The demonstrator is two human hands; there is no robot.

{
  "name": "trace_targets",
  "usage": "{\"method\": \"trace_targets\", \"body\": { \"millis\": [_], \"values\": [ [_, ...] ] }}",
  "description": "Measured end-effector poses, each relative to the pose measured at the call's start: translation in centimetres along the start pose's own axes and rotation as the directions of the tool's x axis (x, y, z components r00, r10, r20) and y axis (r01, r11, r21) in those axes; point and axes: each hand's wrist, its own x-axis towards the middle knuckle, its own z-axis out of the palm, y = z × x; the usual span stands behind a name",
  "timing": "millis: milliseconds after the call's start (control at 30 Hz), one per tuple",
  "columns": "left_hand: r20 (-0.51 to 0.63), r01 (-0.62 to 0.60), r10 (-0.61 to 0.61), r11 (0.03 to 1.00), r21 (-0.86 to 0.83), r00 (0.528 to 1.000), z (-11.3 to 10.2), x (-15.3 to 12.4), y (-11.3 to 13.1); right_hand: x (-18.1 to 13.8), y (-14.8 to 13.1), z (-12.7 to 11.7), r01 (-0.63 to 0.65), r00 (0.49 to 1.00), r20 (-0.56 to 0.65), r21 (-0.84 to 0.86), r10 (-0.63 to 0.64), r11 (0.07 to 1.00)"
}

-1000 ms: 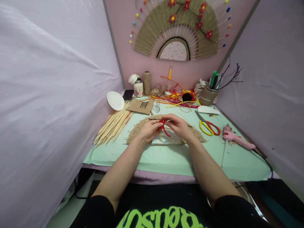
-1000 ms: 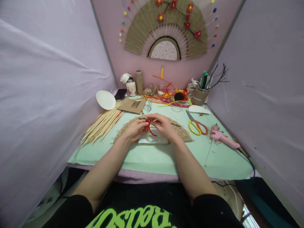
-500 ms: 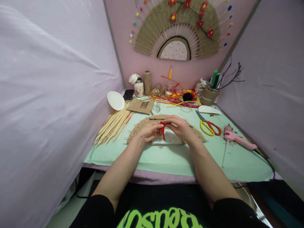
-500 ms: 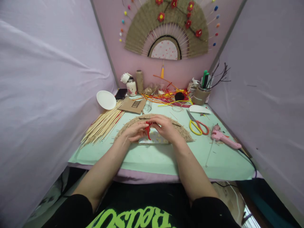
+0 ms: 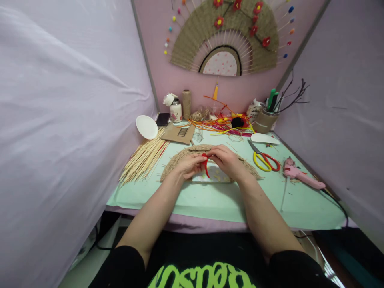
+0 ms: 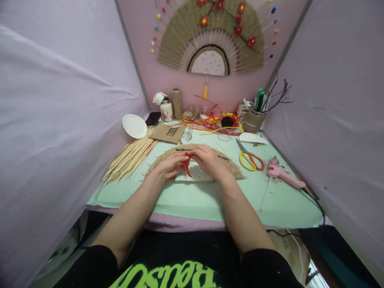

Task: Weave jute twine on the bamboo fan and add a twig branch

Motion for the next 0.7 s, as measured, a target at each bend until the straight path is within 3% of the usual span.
{"method": "trace_targets", "body": {
  "millis": [200,333,467,600,700],
  "values": [
    [-0.135,-0.139,0.160,0.978,0.155,0.978,-0.2,0.8,-1.1,0.0,0.3,0.3,-0.019,0.998,0.066,-0.073,0.024,0.997],
    [-0.168,-0.172,0.239,0.926,0.337,0.956,0.1,0.6,-1.1,0.0,0.3,0.3,-0.049,0.994,0.096,-0.109,0.060,0.993],
    [-0.190,-0.236,0.335,0.881,0.409,0.923,0.7,0.2,-0.7,-0.1,0.4,0.3,-0.073,0.989,0.117,-0.126,0.088,0.989],
    [-0.157,-0.287,0.417,0.809,0.513,0.895,0.7,0.2,-0.9,-0.2,0.6,0.5,-0.118,0.984,0.124,-0.083,0.128,0.990],
    [-0.093,-0.334,0.510,0.680,0.653,0.855,0.6,0.2,-1.3,-0.3,0.8,0.8,-0.225,0.967,0.116,-0.034,0.228,0.974]
  ]
}}
